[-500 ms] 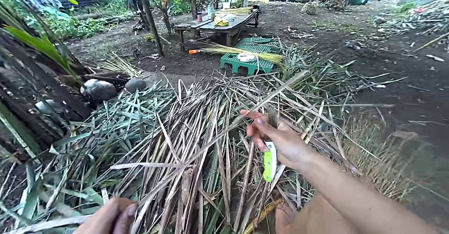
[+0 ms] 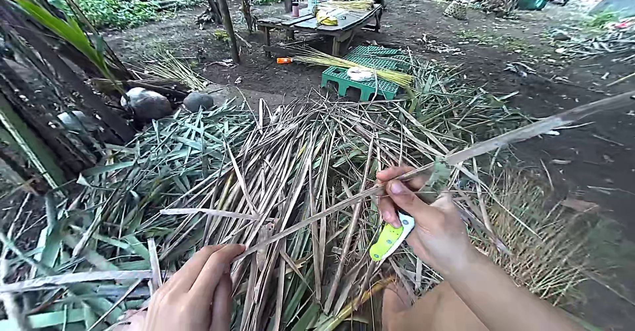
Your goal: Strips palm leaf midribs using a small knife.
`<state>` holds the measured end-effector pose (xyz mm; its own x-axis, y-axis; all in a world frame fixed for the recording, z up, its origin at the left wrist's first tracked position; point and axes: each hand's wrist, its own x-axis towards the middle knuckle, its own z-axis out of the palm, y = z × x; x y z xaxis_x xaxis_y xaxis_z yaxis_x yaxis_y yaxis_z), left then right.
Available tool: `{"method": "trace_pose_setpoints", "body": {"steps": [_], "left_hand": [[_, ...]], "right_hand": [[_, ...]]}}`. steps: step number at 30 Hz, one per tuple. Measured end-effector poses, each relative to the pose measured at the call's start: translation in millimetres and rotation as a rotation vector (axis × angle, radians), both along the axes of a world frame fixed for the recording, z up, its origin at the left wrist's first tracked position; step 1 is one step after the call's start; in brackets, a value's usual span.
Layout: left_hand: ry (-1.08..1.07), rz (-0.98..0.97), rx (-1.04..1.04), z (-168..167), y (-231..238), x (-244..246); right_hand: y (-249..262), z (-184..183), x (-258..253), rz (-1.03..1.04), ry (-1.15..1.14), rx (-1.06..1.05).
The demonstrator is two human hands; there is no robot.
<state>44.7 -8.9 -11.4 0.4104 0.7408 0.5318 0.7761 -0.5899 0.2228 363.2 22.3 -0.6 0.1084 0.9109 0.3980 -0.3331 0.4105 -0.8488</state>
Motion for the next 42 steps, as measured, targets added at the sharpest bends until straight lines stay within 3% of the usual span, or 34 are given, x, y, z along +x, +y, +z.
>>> {"method": "trace_pose_setpoints", "body": {"steps": [7,11,15,19,23,26,29,31,32,34,37,40,42], "left_hand": [[-0.129,-0.174,0.121,-3,14,38],[-0.424,-0.288,-0.067,-4,19,41],[-0.564,-0.306,-0.233,-4,15,32],[-0.558,-0.037,-0.233,0,20,11],[-0.272,0.246,-0.081,-3,41,-25],[-0.110,0.419,-0.057,-8,59,-83],[0.025,0.705,-0.224,-26,68,-160],[0.079,0.915,-0.452,-36,67,-192],[0.075,0.936,-0.453,-41,64,-199],[-0.005,0.802,-0.253,-48,56,-192],[-0.172,0.494,-0.002,-18,46,-117],[-0.168,0.176,-0.025,10,24,-35],[-0.119,0.009,-0.033,9,15,5]], "right_hand": [[-11,-12,-21,0.046,-0.007,0.067],[-13,-15,-19,0.058,-0.003,0.120],[-13,-17,-18,0.062,0.018,0.128],[-9,-19,-9,-0.015,0.031,0.063],[-6,-21,-9,-0.046,0.053,0.008],[5,-18,7,-0.188,0.077,-0.028],[13,-12,29,-0.283,0.051,-0.015],[14,-10,37,-0.304,0.058,-0.002],[14,-9,38,-0.303,0.060,0.005],[13,-9,37,-0.294,0.048,0.010],[8,-10,31,-0.258,-0.003,0.021],[6,-12,23,-0.214,-0.039,0.053],[5,-12,18,-0.175,-0.045,0.082]]}}
